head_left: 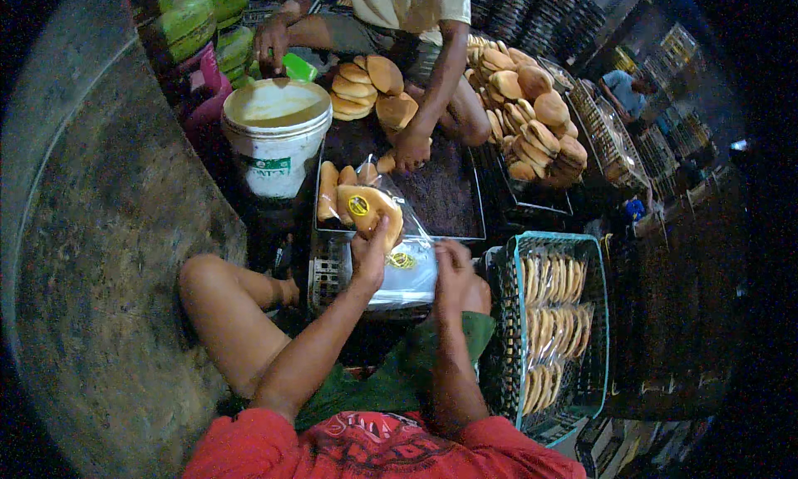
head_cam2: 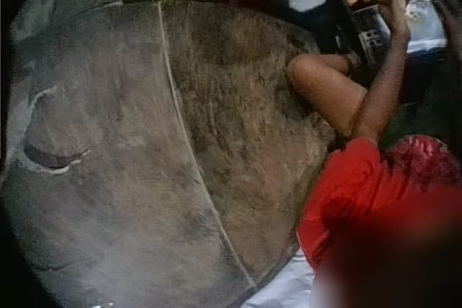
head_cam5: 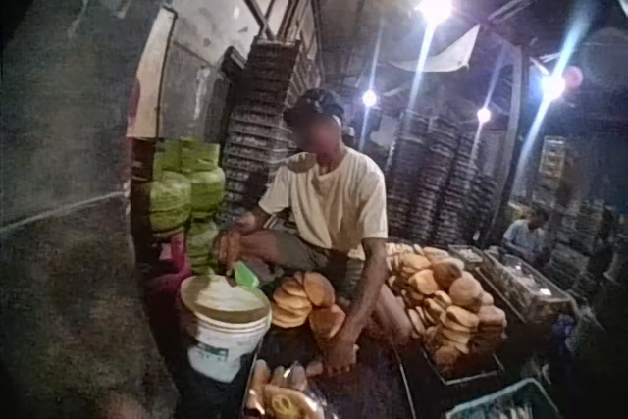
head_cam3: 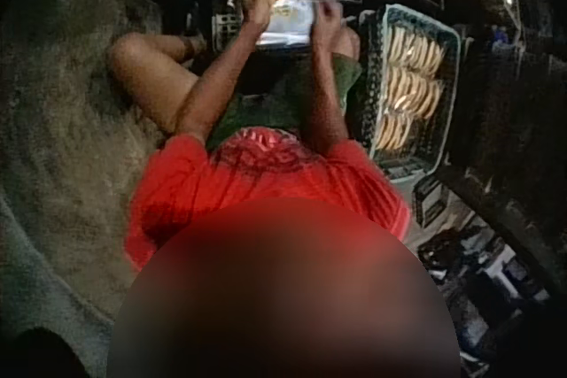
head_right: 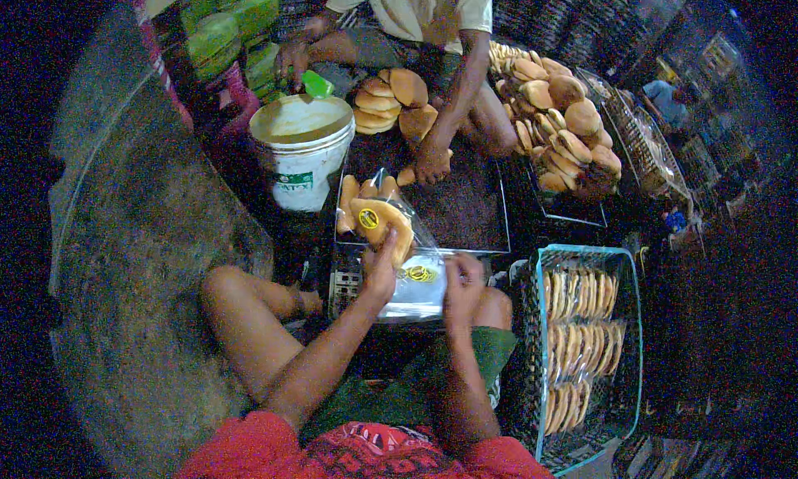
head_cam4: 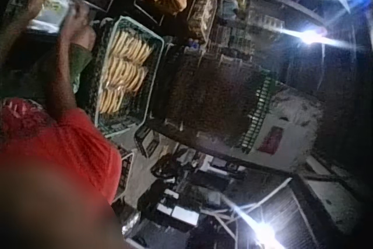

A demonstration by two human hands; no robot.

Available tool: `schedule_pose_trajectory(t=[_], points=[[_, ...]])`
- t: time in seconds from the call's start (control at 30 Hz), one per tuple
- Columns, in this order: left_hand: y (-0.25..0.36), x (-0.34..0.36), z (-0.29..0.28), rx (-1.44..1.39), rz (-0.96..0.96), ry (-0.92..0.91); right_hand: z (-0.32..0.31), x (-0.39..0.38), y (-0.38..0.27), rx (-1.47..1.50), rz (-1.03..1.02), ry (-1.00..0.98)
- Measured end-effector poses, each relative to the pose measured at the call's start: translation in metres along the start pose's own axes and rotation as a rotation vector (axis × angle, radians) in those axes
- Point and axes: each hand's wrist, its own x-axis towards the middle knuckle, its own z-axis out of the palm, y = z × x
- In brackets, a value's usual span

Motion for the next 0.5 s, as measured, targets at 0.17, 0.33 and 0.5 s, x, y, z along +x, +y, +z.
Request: schedule_pose_trajectory(t=[0.17,0.33,0.5], points=[[-0.013,-0.019,0.016,0.789,-0.254,-0.523,-0.060,0.029,-0.018,0.148,0.339,-0.325],[-0.002,0.001,-0.038,1.823,0.003,-0.291,-0.184,0.008,-0.025,0.278,0.322,-0.067],[0.005,0.043,-0.103,1.894,0.087,-0.460,-0.373,-0.036,0.010,-0.344,-0.038,0.475]])
